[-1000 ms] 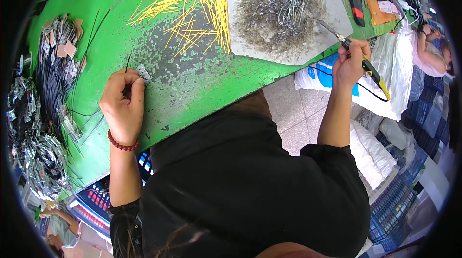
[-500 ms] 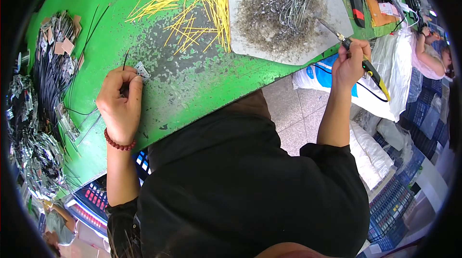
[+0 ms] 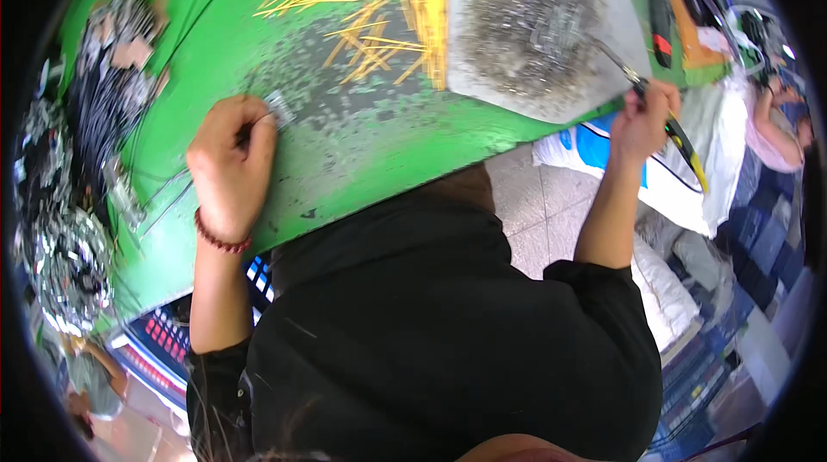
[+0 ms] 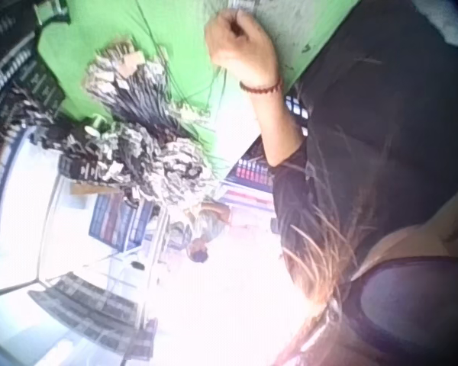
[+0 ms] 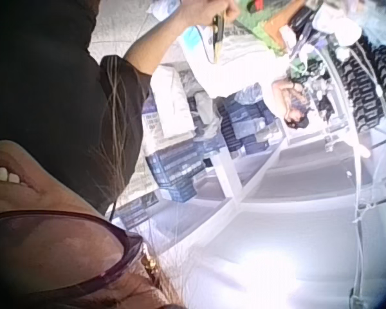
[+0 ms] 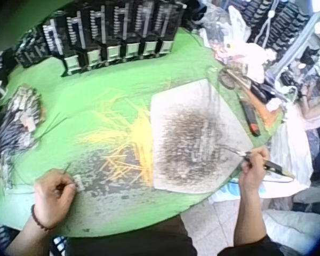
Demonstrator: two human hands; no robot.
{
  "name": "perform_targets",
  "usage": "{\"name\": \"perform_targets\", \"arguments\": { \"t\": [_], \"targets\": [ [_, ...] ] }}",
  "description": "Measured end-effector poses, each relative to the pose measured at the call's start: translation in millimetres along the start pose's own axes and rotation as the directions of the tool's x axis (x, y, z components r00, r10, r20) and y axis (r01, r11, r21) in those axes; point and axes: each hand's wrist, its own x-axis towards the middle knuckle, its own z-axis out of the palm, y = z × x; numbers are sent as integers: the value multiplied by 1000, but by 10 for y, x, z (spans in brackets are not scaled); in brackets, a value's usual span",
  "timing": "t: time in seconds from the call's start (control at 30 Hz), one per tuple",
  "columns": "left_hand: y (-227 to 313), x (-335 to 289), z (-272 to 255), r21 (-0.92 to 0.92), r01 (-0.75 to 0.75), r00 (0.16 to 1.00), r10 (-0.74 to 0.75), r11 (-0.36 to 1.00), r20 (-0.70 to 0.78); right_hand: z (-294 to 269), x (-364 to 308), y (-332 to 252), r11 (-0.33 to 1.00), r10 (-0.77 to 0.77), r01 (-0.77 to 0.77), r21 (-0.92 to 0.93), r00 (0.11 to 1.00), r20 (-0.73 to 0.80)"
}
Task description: The person solders wires to circuit boards using a soldering iron, installs an assembled circuit board into a toy vehicle chassis, and places the chassis into a bin.
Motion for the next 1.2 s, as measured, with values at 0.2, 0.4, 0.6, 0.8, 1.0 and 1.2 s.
{"name": "perform_targets", "arguments": {
  "t": [0.2, 0.4, 0.6, 0.8, 1.0, 1.2],
  "targets": [
    [-77, -28, -39, -39, 29, 999, -28, 999, 24, 544, -509, -278, 974, -10, -56, 219, 957, 288],
    [-108, -24, -13, -30, -41, 999, 41, 999, -16, 1371, -1243, -266, 984, -144, 44, 175, 778, 612],
    [-147, -15, 7, -2, -43, 999, 43, 999, -11, 1731, -1447, -186, 988, 83, -147, 36, 725, 684],
    [-159, 13, -9, 7, -37, 999, 37, 999, 32, 1751, -1429, -95, 988, 64, -142, 61, 736, 674],
    [-179, 25, -29, -2, -32, 998, 32, 999, 59, 1741, -1432, -95, 989, 77, -144, 39, 715, 695],
    [-183, 33, -31, -3, -28, 998, 28, 1000, 61, 1767, -1431, -113, 990, 74, -138, 34, 706, 705]
  ]
}}
